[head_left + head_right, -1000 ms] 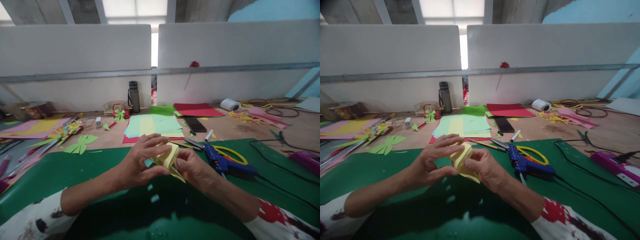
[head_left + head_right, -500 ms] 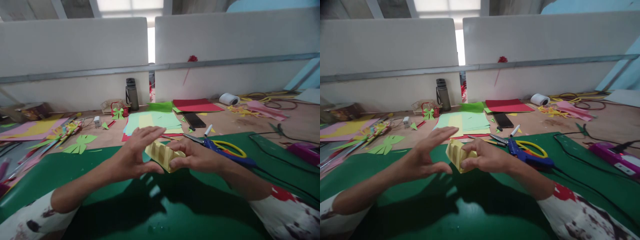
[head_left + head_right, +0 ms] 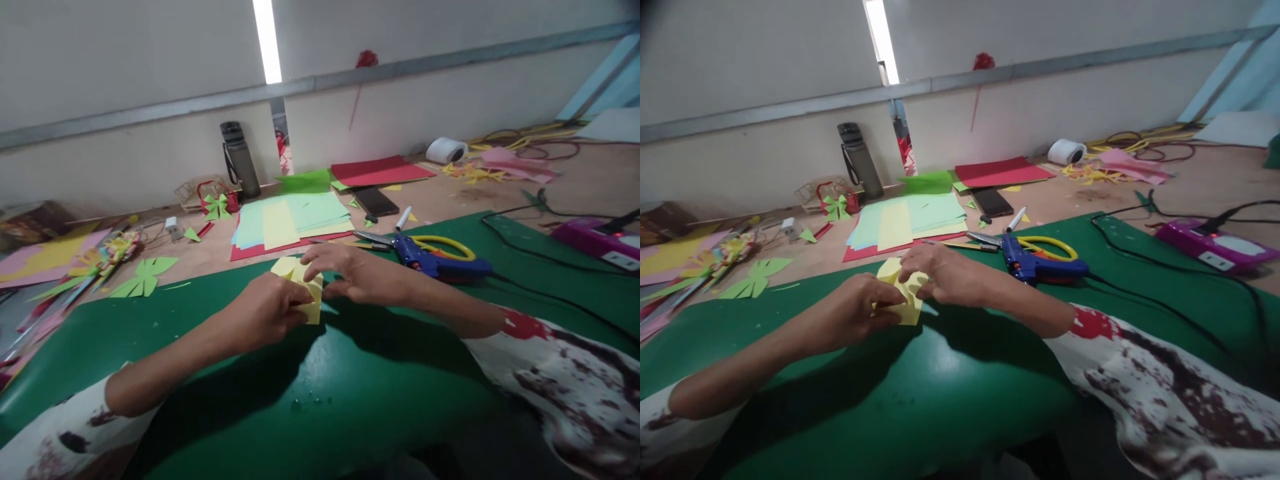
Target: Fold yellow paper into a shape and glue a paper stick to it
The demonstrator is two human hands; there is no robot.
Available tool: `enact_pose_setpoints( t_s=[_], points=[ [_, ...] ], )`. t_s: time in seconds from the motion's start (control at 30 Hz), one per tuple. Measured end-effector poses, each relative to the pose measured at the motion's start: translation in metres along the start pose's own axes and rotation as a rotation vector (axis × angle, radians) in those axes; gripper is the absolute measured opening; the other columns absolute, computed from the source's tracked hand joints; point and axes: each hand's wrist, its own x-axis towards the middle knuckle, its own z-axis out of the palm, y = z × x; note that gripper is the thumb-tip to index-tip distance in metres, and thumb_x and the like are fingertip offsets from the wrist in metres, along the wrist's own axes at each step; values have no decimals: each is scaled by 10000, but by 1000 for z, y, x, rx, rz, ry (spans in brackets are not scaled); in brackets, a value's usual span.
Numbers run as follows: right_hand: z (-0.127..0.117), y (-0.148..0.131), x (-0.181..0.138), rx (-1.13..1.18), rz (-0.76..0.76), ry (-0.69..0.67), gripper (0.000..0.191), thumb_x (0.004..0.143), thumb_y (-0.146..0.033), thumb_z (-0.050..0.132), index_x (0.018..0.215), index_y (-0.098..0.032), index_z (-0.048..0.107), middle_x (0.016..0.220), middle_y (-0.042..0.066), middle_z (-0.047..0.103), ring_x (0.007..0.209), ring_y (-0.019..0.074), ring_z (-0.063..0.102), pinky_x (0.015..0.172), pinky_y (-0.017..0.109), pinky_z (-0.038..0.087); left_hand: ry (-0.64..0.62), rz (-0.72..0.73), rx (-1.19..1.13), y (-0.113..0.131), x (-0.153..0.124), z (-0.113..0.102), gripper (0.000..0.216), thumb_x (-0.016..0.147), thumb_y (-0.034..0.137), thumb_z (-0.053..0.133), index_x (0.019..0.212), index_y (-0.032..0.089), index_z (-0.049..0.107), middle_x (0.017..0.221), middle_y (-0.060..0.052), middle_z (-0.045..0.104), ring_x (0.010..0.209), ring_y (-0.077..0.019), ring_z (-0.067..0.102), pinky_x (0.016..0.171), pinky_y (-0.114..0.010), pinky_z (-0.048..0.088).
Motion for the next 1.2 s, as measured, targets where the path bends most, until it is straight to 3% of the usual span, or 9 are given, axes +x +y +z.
enact_pose_setpoints(
  t_s=[0.07, 0.13, 0.23, 0.33, 0.5, 0.7, 0.9, 1.2],
  points=[
    [4, 3, -6, 24, 133, 58, 199, 705, -55, 622, 882, -138, 660, 934, 63, 637, 890, 181, 565, 787, 290, 408, -73, -65, -7, 2, 2, 0, 137, 759, 148, 525, 634, 153, 583, 558, 25, 511, 504, -88, 383, 477, -221, 219],
    [11, 6, -13, 64, 231, 17, 132, 723, -73, 618, 828, -128, 675, 822, 41, 656, 774, 154, 584, 695, 249, 410, -146, -134, -25, 3, 5, 0, 131, 751, 144, 510, 646, 149, 588, 552, 31, 502, 496, -82, 371, 468, -218, 217],
    [22, 9, -19, 131, 249, -87, 88, 716, -90, 644, 771, -136, 694, 740, 17, 669, 692, 128, 589, 615, 219, 381, -225, -181, -60, 2, 9, 0, 121, 731, 145, 507, 663, 144, 608, 553, 36, 498, 501, -79, 374, 463, -212, 222],
    [30, 7, -20, 121, 247, -81, 80, 701, -106, 669, 755, -153, 706, 715, 11, 672, 686, 127, 578, 616, 232, 347, -262, -196, -68, 3, 12, 0, 140, 729, 154, 500, 653, 144, 617, 533, 43, 479, 496, -74, 363, 458, -206, 220],
    [39, 5, -18, 62, 266, -13, 55, 737, -155, 653, 712, -177, 697, 705, 0, 664, 749, 143, 544, 724, 290, 281, -215, -243, -10, 8, 9, 3, 168, 758, 216, 521, 700, 150, 664, 538, 35, 533, 498, -79, 396, 466, -200, 241],
    [47, 7, -15, -10, 291, 19, 70, 748, -196, 645, 692, -193, 686, 692, 3, 635, 828, 178, 495, 757, 334, 199, -124, -92, 107, 9, 1, 13, 201, 823, 236, 510, 761, 184, 694, 689, -19, 664, 621, -120, 540, 604, -222, 334],
    [47, 5, -13, -44, 290, 15, 55, 734, -184, 641, 691, -187, 674, 688, -1, 618, 807, 173, 483, 728, 326, 176, -164, -75, 312, 9, 4, 20, 215, 798, 176, 523, 639, 191, 668, 696, -16, 672, 662, -152, 575, 656, -276, 309],
    [48, 6, -13, -76, 290, 18, 65, 737, -189, 632, 679, -180, 659, 696, -4, 628, 807, 171, 490, 735, 330, 169, -219, -135, 336, 15, 9, 19, 208, 784, 113, 514, 680, 182, 681, 747, -46, 698, 773, -201, 611, 707, -308, 312]
  ],
)
